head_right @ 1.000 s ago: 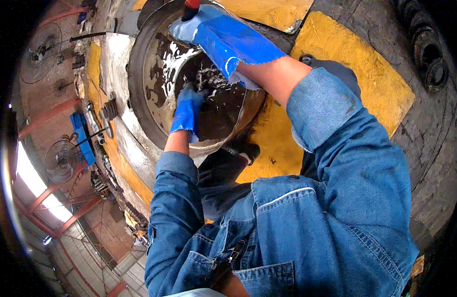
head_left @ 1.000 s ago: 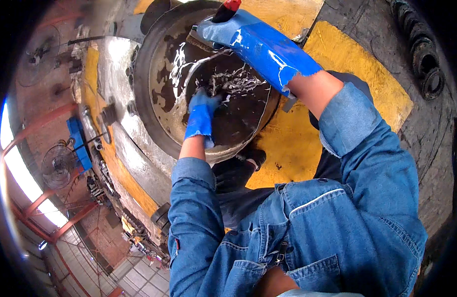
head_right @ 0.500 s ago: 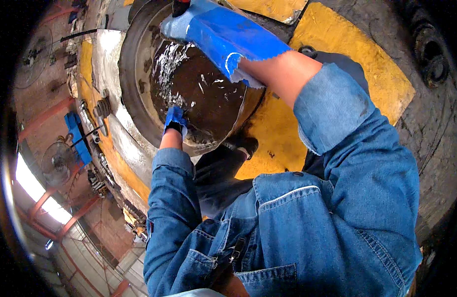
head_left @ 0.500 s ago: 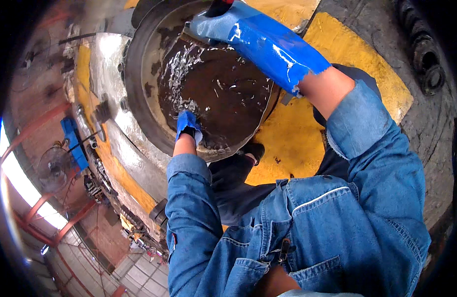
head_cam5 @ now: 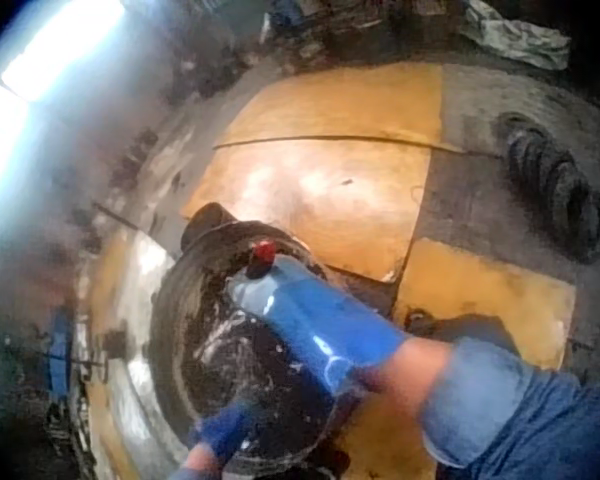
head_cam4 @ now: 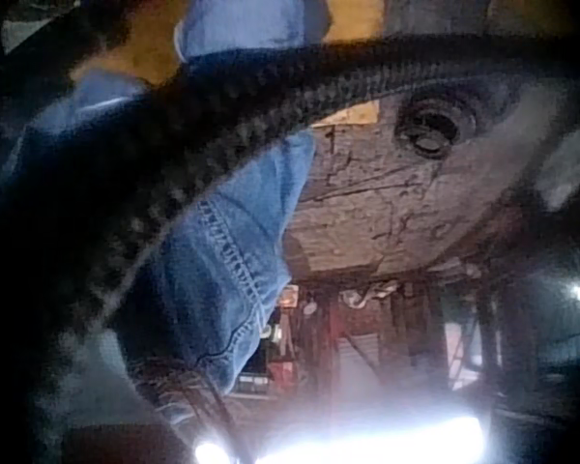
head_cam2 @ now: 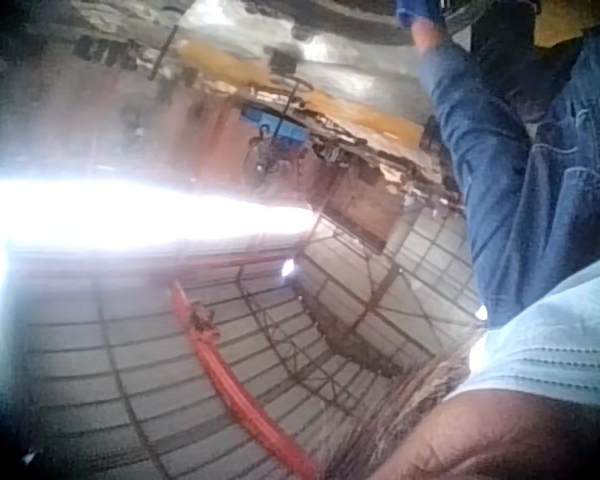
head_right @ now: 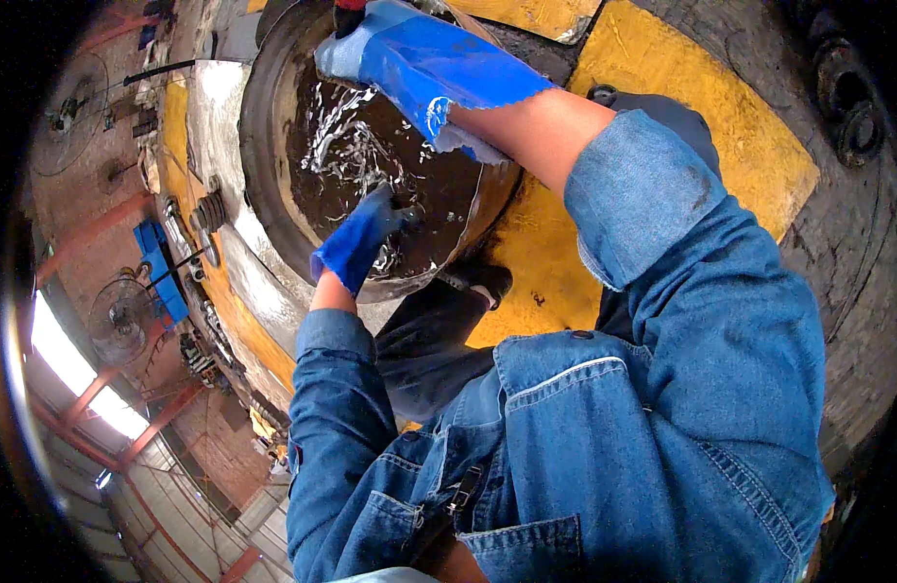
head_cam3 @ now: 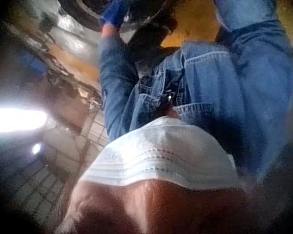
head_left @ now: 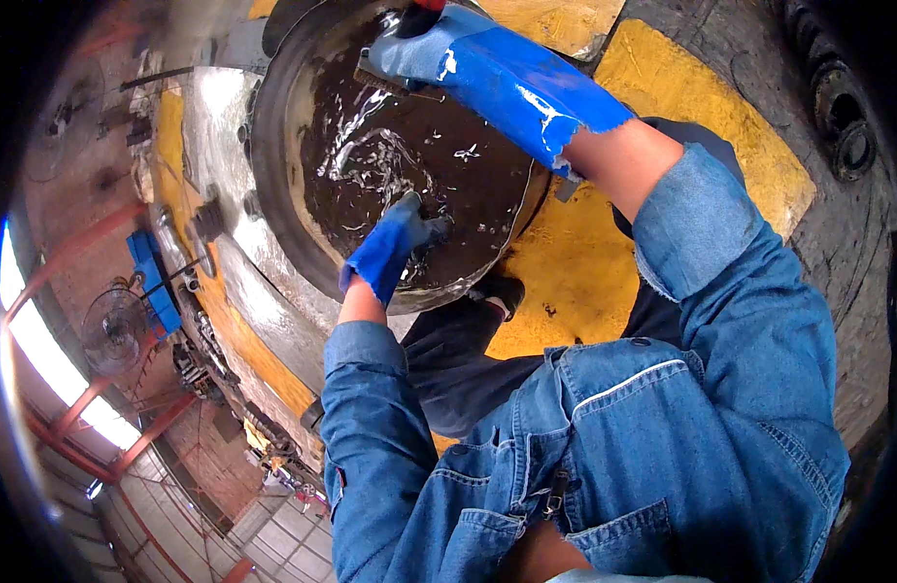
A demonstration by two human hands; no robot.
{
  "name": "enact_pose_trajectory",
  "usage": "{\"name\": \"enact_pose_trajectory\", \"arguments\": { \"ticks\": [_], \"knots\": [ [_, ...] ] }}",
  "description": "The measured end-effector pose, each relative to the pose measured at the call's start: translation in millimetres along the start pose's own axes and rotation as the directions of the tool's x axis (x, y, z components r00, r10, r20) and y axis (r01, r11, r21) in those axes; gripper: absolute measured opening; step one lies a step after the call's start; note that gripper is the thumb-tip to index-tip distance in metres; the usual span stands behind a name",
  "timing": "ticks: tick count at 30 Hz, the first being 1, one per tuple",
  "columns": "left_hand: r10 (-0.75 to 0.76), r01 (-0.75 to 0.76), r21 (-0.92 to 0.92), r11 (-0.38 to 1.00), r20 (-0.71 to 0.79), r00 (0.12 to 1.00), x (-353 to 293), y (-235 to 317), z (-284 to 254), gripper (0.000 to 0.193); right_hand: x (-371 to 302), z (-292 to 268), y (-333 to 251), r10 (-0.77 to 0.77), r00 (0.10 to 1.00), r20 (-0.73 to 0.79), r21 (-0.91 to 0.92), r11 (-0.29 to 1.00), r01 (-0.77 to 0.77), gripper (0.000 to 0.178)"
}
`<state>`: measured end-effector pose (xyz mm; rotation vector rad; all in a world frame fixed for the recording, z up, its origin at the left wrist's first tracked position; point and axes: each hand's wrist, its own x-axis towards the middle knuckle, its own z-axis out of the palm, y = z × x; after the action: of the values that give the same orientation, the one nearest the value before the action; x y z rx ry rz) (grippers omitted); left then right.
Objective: The person sits on the floor and uses a red-handled wire brush to scrub small, dark metal rings inside a large metal basin filled with a dark liquid. They repeatedly scrub the rings and place them on a nearby metal sheet.
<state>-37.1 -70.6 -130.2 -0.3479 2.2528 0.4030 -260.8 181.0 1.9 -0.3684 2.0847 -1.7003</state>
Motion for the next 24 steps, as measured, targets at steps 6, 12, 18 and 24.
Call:
{"name": "enact_pose_trajectory", "arguments": {
  "ticks": [6,12,18,24],
  "knots": [
    [-0.196,0.167,0.669,0.724,-0.033,0.980,19.9,28.4,11.1,0.029,-3.9,9.5,-12.7,-0.017,1.000,0.018,-0.014,1.000,0.017,0.032],
    [-0.086,0.133,0.589,0.797,-0.107,0.991,42.1,29.4,8.5,0.029,-5.5,-1.1,-5.9,0.027,0.999,-0.018,-0.051,0.998,-0.027,0.032],
    [-0.090,0.117,0.531,0.839,-0.076,0.993,-12.1,77.8,-27.9,0.049,-6.2,1.2,-7.0,0.086,0.996,0.003,-0.125,0.988,-0.085,0.032],
    [-0.071,0.094,0.431,0.897,-0.071,0.995,-46.6,100.0,-33.8,0.052,21.6,38.2,28.6,0.140,0.972,0.187,-0.144,0.983,-0.113,0.036]
  ]
}}
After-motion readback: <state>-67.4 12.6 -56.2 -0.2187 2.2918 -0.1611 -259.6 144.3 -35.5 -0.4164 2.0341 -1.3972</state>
